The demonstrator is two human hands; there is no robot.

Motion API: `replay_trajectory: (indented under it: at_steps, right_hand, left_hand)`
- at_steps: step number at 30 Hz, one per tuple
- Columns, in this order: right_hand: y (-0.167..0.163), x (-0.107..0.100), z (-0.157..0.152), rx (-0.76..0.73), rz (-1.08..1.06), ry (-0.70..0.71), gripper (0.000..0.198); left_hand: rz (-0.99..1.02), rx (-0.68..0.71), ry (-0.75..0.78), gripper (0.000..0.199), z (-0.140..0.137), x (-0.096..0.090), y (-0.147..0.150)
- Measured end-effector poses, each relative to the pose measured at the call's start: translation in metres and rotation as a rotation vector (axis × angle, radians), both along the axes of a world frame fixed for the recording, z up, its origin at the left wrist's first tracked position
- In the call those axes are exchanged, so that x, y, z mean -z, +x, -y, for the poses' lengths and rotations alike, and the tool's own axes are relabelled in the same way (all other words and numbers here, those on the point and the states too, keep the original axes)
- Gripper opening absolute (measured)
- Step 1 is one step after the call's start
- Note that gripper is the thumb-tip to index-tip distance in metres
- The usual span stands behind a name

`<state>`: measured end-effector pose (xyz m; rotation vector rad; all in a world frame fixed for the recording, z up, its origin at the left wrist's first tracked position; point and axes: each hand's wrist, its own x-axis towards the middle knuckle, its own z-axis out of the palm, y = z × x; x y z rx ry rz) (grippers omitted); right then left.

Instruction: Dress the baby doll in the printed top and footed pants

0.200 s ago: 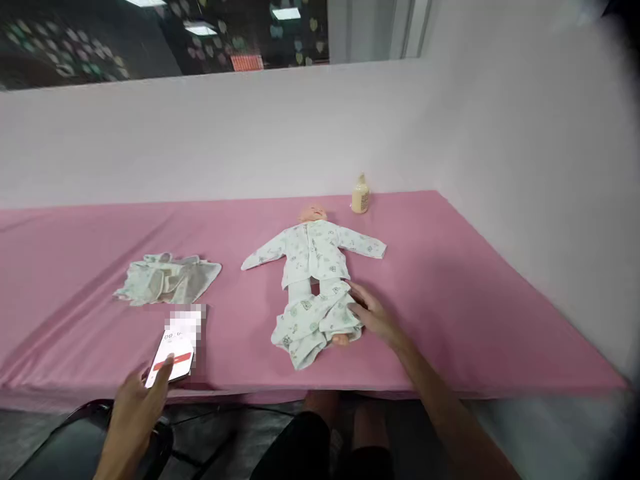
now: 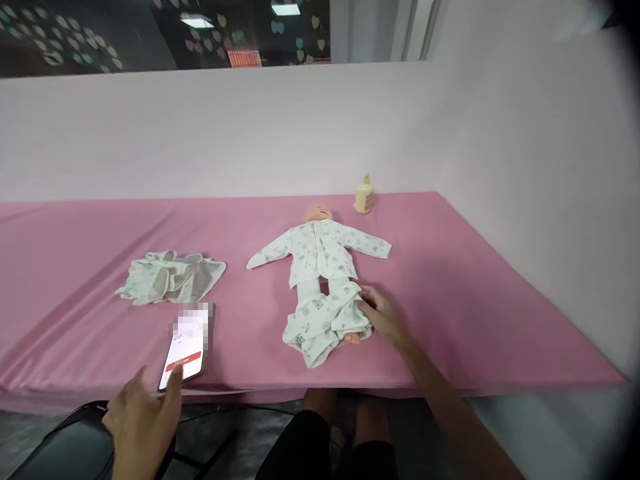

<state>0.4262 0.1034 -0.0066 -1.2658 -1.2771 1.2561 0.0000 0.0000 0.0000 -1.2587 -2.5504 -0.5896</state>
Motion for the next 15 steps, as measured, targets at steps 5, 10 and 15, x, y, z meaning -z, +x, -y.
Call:
replay_trajectory:
  at_steps: [5, 10, 15]
  right_hand:
    - [-0.009, 0.008, 0.000, 0.090, 0.016, 0.007, 0.034]
    - [-0.021, -0.005, 0.013, 0.164, 0.153, -0.008, 0.036]
    - [-0.038, -0.013, 0.034, 0.240, 0.175, -0.037, 0.040]
  left_hand:
    - [0.708, 0.635, -0.016, 0.063, -0.009, -0.009, 0.098]
    - [0.962, 0.994, -0.015, 0.056, -0.041, -0.003, 0.160]
    - [1.091, 0.998, -0.002, 0.040, -0.051, 0.007, 0.153]
